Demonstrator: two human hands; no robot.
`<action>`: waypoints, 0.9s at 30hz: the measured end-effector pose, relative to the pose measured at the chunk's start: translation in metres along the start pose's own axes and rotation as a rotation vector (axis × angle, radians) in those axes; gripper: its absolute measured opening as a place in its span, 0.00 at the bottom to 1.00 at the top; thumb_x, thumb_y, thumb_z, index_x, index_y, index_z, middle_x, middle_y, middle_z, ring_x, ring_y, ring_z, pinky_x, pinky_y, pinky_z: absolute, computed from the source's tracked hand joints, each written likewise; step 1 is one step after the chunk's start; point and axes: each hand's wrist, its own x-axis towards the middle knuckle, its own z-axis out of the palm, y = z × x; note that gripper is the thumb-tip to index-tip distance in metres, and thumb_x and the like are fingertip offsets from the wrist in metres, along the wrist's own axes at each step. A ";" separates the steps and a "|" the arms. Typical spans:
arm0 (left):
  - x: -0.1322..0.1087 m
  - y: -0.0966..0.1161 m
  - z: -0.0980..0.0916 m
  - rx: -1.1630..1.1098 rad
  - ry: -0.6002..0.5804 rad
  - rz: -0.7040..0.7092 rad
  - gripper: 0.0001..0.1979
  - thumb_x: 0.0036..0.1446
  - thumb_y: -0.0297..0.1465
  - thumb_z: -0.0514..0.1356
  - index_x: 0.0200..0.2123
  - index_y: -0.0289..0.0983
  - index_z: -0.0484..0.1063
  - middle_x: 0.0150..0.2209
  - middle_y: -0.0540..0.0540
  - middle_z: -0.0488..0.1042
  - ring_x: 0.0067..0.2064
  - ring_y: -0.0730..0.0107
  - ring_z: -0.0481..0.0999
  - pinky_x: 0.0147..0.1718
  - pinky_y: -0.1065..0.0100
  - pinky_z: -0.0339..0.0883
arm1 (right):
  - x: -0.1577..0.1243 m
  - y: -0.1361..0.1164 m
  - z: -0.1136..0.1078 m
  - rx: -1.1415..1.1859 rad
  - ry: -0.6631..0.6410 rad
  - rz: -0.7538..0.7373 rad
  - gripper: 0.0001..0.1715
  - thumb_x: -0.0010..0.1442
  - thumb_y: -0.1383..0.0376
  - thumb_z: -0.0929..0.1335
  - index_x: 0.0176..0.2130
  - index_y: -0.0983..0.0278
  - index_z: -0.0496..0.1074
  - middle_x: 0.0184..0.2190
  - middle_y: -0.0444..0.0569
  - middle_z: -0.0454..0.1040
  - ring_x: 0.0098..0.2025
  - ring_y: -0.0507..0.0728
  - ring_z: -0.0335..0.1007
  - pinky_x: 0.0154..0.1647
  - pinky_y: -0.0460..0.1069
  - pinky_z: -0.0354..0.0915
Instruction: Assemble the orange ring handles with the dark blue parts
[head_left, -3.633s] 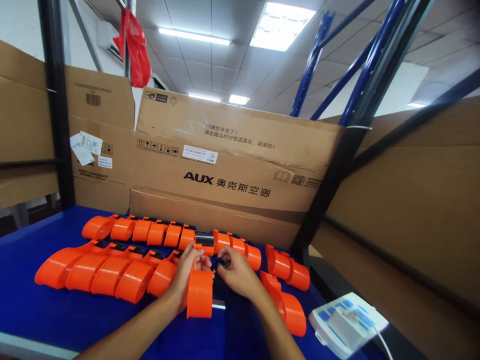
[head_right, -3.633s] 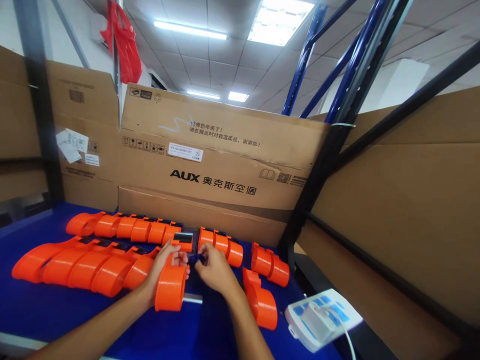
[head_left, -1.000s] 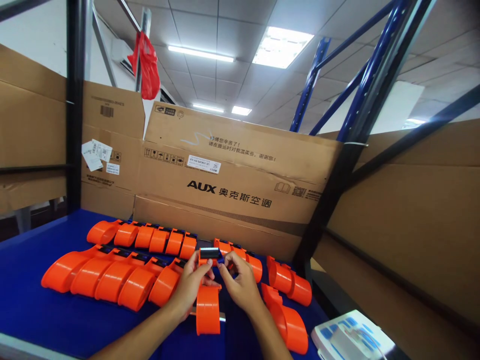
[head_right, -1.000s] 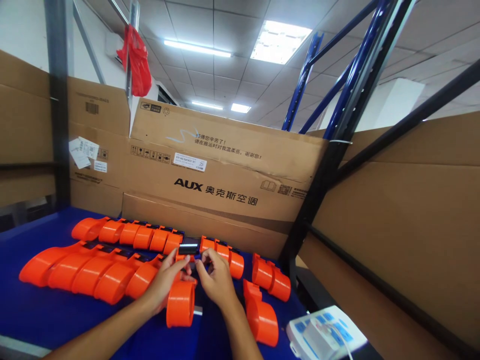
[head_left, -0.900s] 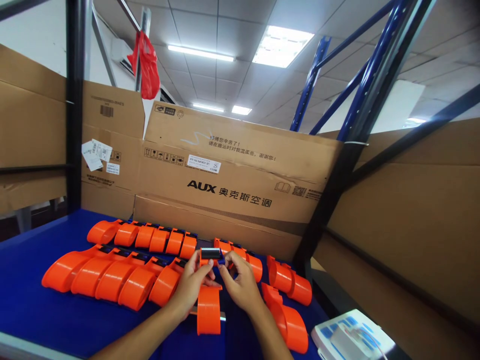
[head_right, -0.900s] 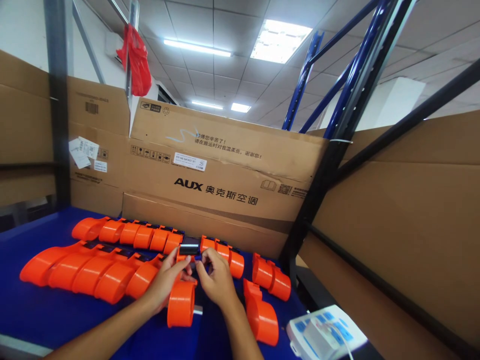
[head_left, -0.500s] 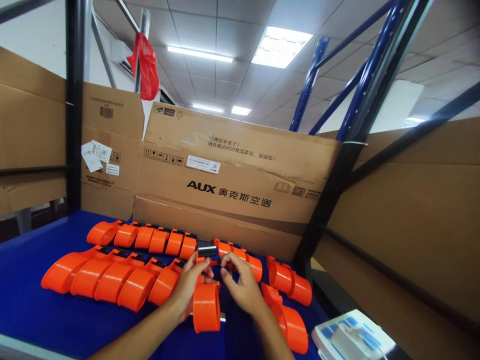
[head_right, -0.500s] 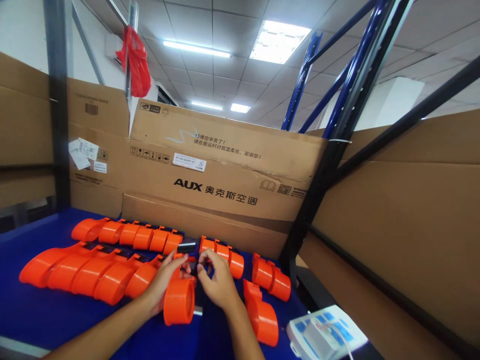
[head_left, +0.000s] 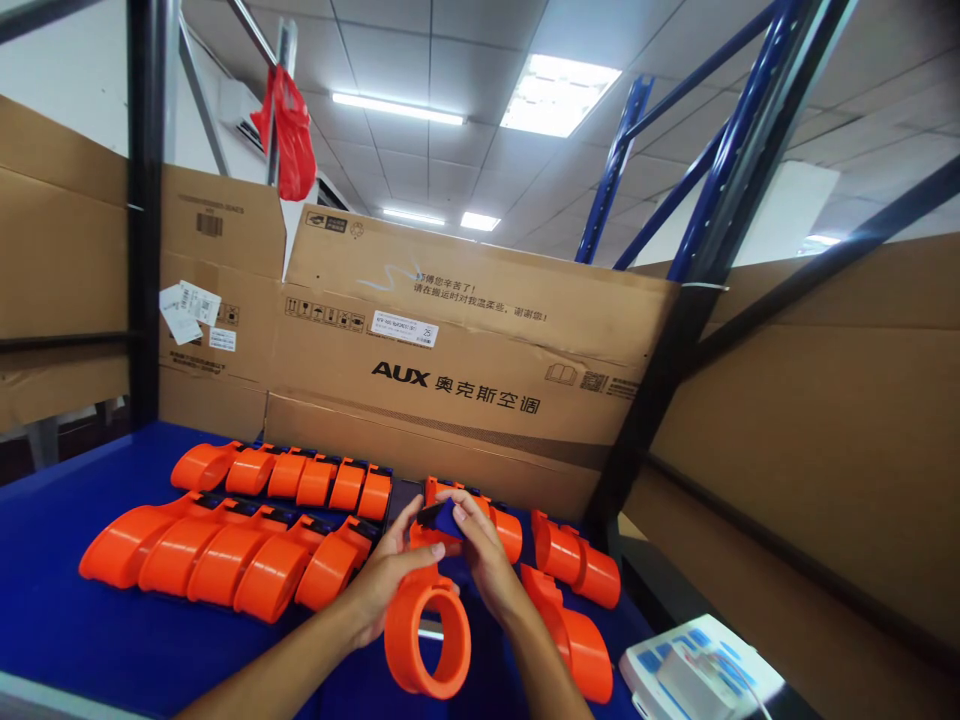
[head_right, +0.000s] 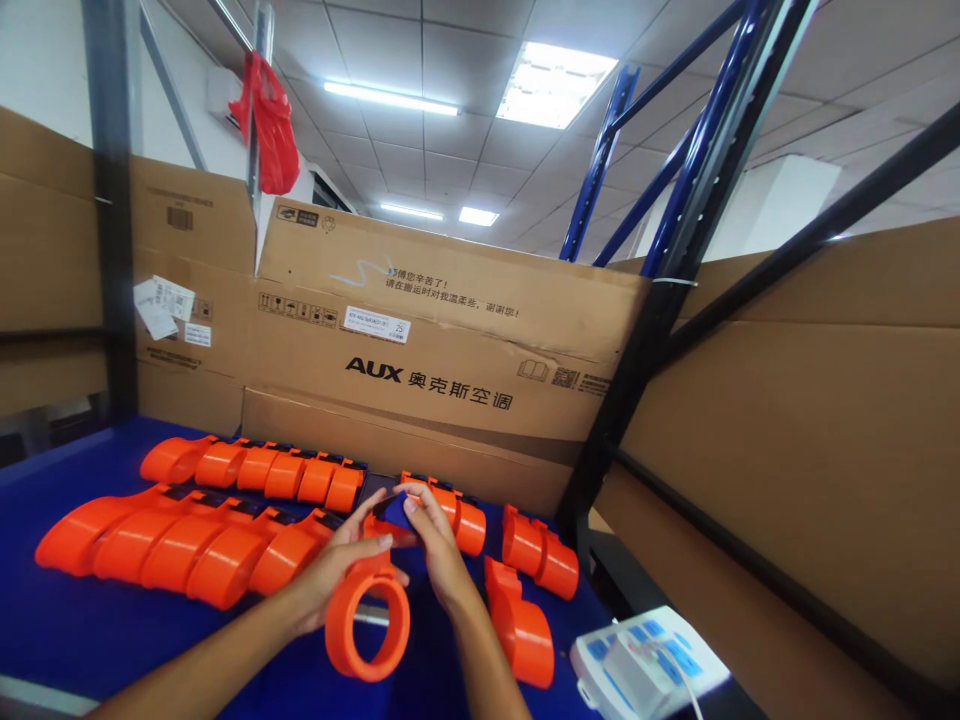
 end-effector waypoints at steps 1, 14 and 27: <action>-0.001 0.001 0.001 0.035 -0.009 0.024 0.36 0.52 0.34 0.72 0.62 0.41 0.64 0.49 0.37 0.79 0.34 0.59 0.84 0.29 0.67 0.76 | 0.000 0.001 0.001 -0.020 0.025 -0.016 0.25 0.59 0.44 0.69 0.49 0.55 0.71 0.42 0.47 0.75 0.44 0.61 0.73 0.39 0.52 0.70; 0.007 -0.001 -0.005 0.206 0.125 0.073 0.31 0.54 0.43 0.69 0.57 0.35 0.70 0.42 0.38 0.83 0.31 0.60 0.83 0.28 0.66 0.77 | 0.003 0.006 0.005 -0.148 -0.054 -0.121 0.16 0.66 0.49 0.66 0.43 0.56 0.64 0.35 0.43 0.70 0.37 0.55 0.67 0.40 0.49 0.66; 0.006 -0.003 -0.008 0.144 0.199 0.062 0.30 0.54 0.47 0.67 0.54 0.34 0.70 0.38 0.37 0.83 0.29 0.59 0.83 0.24 0.67 0.73 | -0.026 -0.005 -0.036 -1.131 -0.219 -0.009 0.07 0.41 0.72 0.71 0.22 0.60 0.77 0.30 0.47 0.71 0.39 0.60 0.65 0.46 0.55 0.60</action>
